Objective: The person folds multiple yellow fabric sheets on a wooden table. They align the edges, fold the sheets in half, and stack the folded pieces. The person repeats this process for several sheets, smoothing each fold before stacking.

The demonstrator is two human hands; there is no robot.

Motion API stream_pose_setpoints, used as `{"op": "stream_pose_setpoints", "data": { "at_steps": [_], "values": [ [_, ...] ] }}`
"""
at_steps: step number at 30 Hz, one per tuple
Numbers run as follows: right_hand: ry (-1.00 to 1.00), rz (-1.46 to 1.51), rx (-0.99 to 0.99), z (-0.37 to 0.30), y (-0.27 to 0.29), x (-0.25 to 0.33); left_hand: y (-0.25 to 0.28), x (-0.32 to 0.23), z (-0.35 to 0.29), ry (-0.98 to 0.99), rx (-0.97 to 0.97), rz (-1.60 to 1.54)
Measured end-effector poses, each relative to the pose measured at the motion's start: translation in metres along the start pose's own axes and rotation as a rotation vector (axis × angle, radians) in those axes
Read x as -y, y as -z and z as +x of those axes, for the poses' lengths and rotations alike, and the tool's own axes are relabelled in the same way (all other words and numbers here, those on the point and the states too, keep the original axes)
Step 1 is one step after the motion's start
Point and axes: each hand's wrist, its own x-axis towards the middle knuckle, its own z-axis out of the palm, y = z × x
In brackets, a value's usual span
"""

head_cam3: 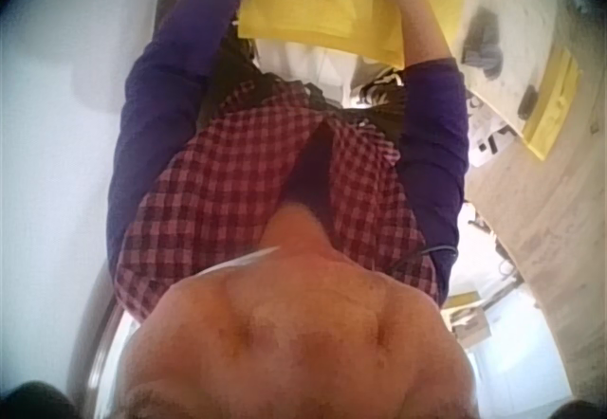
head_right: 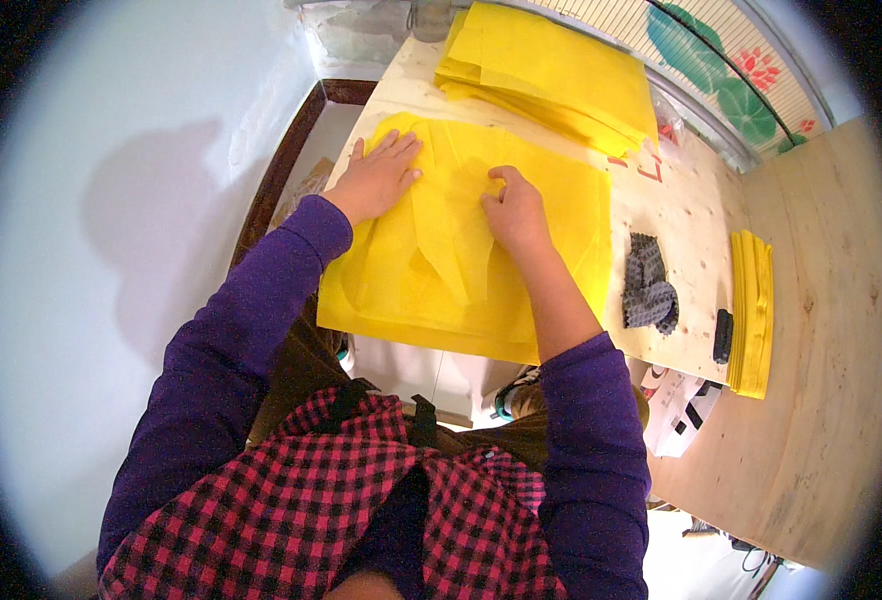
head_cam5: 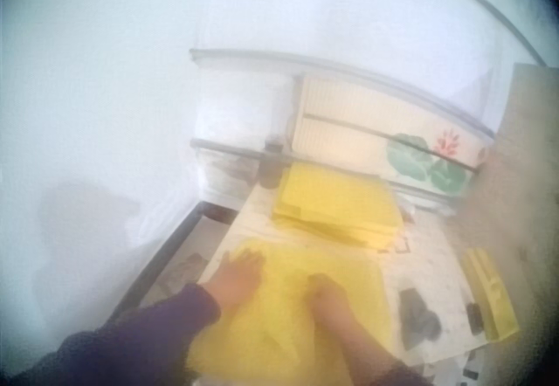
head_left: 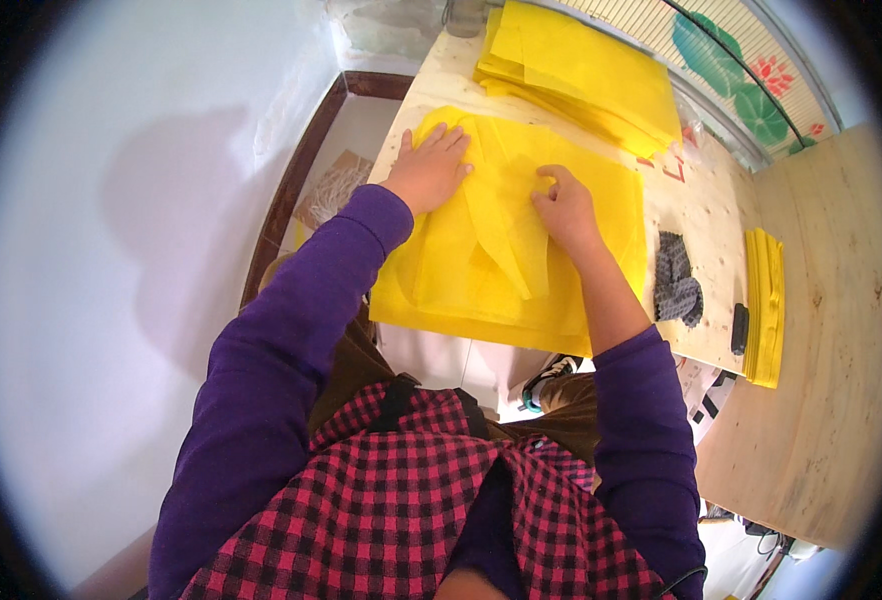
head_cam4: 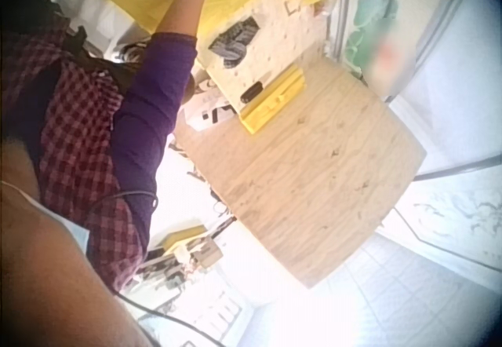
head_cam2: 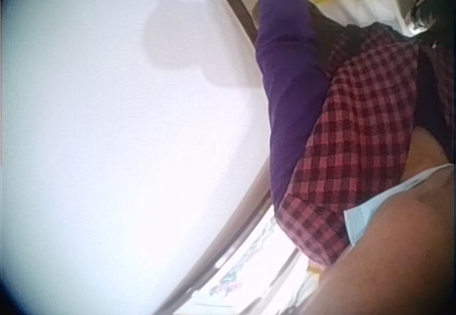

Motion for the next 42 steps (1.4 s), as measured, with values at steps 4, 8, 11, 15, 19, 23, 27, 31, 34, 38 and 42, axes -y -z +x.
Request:
{"op": "stream_pose_setpoints", "data": {
  "at_steps": [4, 8, 11, 15, 19, 23, 27, 31, 34, 38, 42],
  "values": [
    [-0.019, -0.041, 0.053, -0.002, 0.007, 0.007, -0.01, 0.001, -0.004, -0.02, -0.079, 0.025],
    [0.347, -0.331, -0.132, -0.008, 0.013, 0.025, -0.015, 0.001, -0.003, -0.033, -0.144, 0.037],
    [0.659, -0.35, 0.013, -0.018, 0.01, 0.041, -0.018, 0.004, -0.003, -0.05, -0.17, 0.022],
    [0.811, -0.212, 0.402, -0.041, -0.006, 0.048, -0.022, 0.008, -0.001, -0.086, -0.191, 0.019],
    [0.908, -0.3, 0.528, -0.06, -0.014, 0.037, -0.024, 0.008, 0.0, -0.07, -0.197, 0.036],
    [0.96, -0.321, 0.622, -0.066, -0.01, 0.032, -0.022, 0.007, 0.001, -0.051, -0.161, 0.017],
    [0.928, -0.258, 0.649, -0.065, -0.006, 0.037, -0.02, 0.007, 0.002, -0.049, -0.138, 0.029],
    [0.857, -0.109, 0.626, -0.061, -0.014, 0.045, -0.022, 0.007, 0.002, -0.046, -0.144, 0.026],
    [0.877, -0.105, 0.584, -0.059, -0.023, 0.049, -0.023, 0.009, 0.002, -0.051, -0.151, 0.03],
    [0.87, -0.079, 0.628, -0.057, -0.024, 0.048, -0.025, 0.011, 0.004, -0.073, -0.171, 0.047],
    [0.83, -0.108, 0.632, -0.059, -0.02, 0.047, -0.027, 0.011, 0.004, -0.063, -0.177, 0.032]
  ]
}}
